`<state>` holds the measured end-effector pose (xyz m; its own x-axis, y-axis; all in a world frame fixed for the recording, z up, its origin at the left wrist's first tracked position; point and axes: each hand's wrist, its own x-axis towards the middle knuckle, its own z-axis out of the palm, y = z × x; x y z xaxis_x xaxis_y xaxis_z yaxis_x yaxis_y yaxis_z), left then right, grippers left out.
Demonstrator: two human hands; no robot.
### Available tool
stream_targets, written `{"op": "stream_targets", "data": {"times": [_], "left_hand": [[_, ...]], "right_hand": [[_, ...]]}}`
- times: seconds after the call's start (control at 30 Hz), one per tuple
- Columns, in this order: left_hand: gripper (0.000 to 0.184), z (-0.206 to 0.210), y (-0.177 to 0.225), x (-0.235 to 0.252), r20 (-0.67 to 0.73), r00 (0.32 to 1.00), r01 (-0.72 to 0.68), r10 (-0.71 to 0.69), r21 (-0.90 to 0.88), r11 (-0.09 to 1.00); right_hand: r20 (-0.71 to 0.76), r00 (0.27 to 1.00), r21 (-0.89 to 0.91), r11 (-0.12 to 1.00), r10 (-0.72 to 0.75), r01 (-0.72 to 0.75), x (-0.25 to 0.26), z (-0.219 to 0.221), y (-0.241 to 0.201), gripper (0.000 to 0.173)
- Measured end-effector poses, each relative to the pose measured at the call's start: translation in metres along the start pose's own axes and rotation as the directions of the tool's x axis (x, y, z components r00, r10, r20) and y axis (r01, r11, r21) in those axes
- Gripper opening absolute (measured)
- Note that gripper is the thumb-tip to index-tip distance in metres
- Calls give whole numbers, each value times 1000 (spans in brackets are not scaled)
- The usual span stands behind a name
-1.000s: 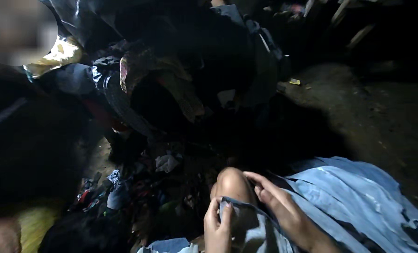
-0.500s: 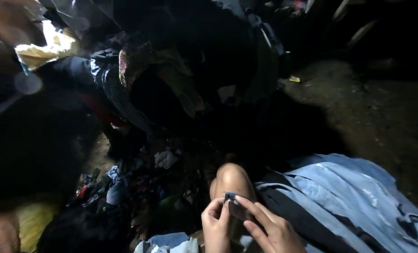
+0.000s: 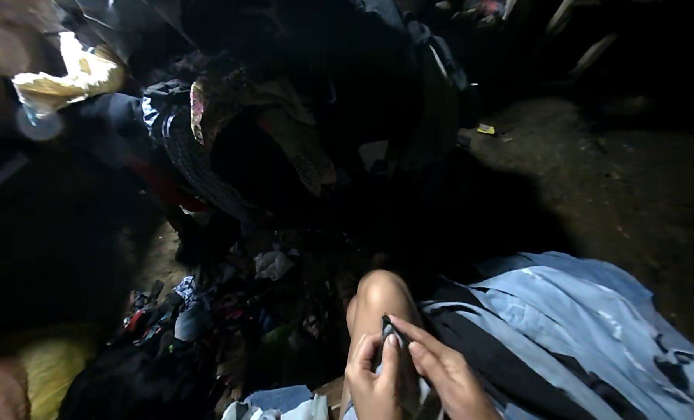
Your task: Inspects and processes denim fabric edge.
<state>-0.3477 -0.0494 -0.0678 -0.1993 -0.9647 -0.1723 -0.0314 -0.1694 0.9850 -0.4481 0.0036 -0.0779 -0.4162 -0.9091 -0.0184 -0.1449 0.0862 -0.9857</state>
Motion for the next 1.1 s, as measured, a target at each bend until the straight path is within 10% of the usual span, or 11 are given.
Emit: {"op": "stream_targets", "data": {"times": [0.17,0.33,0.47,0.97,1.1], "left_hand": [[12,-3,-3,9,59,992,115,-109,-98,989],[11,-3,0,12,18,987,162,-162,-165,973],[15,-1,0,11,-9,981,189,-194,-197,962],[18,5,-10,1,27,994,108,-105,-123,987],[18,1,-10,4,29,991,132,-129,-123,984]], "right_hand": [[298,887,426,783,352,-453,12,-22,-12,38],[177,982,-8,997,72,-72,2,-19,-6,40],[132,990,-351,931,-53,97,-5,-14,1,46],[-14,980,-337,924,-200,183,4,4,24,39],[64,993,127,986,97,-105,12,-6,5,34]]}}
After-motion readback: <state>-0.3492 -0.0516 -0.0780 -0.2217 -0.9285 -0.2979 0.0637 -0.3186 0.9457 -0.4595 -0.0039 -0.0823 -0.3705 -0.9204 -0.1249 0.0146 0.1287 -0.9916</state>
